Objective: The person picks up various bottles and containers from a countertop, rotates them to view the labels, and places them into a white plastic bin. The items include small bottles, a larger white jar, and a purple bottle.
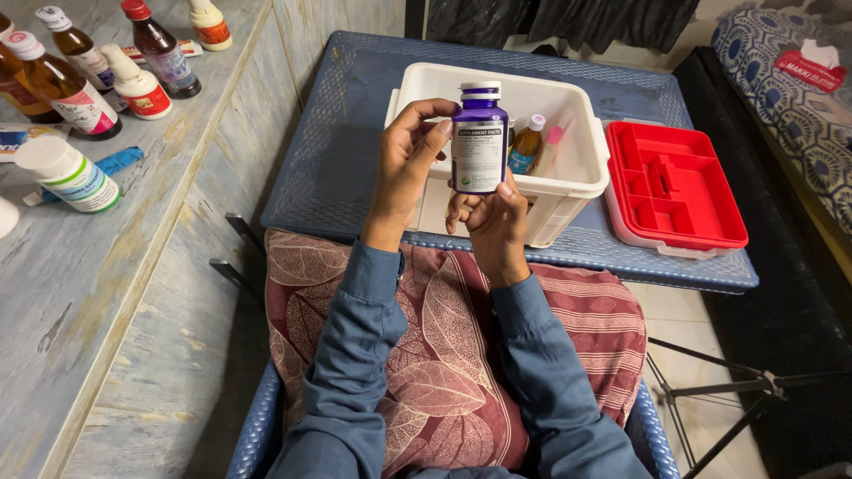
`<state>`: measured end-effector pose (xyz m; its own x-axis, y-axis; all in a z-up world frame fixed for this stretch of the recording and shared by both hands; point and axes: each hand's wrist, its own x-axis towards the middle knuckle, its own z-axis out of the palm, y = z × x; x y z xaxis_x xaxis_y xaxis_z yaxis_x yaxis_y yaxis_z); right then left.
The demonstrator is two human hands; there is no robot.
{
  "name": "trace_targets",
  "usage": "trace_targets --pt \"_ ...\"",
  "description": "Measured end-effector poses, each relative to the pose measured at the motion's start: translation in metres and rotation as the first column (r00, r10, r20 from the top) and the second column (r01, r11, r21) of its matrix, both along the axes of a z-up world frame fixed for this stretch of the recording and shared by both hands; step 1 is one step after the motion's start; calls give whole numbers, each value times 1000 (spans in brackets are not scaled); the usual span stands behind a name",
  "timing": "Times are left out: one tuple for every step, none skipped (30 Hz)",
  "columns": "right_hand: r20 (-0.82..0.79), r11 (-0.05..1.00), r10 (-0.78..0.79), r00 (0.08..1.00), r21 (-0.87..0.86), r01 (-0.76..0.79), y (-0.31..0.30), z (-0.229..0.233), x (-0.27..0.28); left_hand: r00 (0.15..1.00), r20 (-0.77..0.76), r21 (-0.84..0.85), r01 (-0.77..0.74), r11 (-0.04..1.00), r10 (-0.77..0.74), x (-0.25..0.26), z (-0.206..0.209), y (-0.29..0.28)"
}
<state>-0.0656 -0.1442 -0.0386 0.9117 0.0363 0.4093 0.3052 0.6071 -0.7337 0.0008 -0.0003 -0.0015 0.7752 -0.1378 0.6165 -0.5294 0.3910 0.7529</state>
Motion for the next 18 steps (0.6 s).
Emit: trace_targets --pt "1 1000 -6 1000 -7 6 0 0 0 1000 -3 2 -1 1000 1 0 0 0" --pt "3 1000 -11 1000 -14 11 0 0 0 1000 -5 3 -3 1000 3 0 0 0" --pt "5 1000 -16 1000 -22 16 0 0 0 1000 -7 5 -5 1000 5 0 0 0" --pt "11 1000 -19 1000 -22 19 0 -1 0 1000 -11 3 -3 1000 3 -1 0 0" --pt "16 999 -23 1000 -23 23 1 -1 0 1000 -15 0 -1 1000 1 -1 0 0" --pt "21 999 -26 999 -24 27 1 -1 1 1000 -18 -2 1 1000 -1 -1 0 0" --pt "24 999 -27 999 -25 28 0 -1 1 1000 -12 -2 0 1000 0 0 0 0" --pt "26 999 -28 999 -26 29 0 -2 1 1000 -8 -1 -1 1000 1 0 0 0" --pt "27 999 -29 999 -27 30 -1 -2 1 1000 -3 0 -2 1000 2 0 0 0" --pt "25 999 -33 999 -27 34 0 -2 1 1000 -3 1 -2 1000 2 0 0 0" --pt "22 999 -38 999 -27 38 0 -3 1 1000 -4 3 -3 1000 3 0 0 1" --pt "18 999 -42 999 -27 43 0 -2 1 1000 -6 4 -4 1000 4 -1 0 1" --pt "20 999 -43 999 -29 44 0 -2 0 1000 -7 5 -4 1000 5 -1 0 1" --pt "21 999 -44 999 -30 44 0 -2 0 1000 -7 5 -5 1000 5 -1 1 0" --pt "23 998 -44 999 -31 45 0 -1 0 1000 -8 6 -6 1000 6 -1 1 0" --pt "23 998 -44 999 -33 45 1 -1 -1 1000 -6 7 -7 1000 7 -1 0 1" --pt "23 998 -43 999 -35 44 1 0 -1 1000 -5 9 -7 1000 7 -1 0 1" --pt "23 998 -43 999 -38 43 2 0 -1 1000 -2 11 -8 1000 8 -1 0 1"
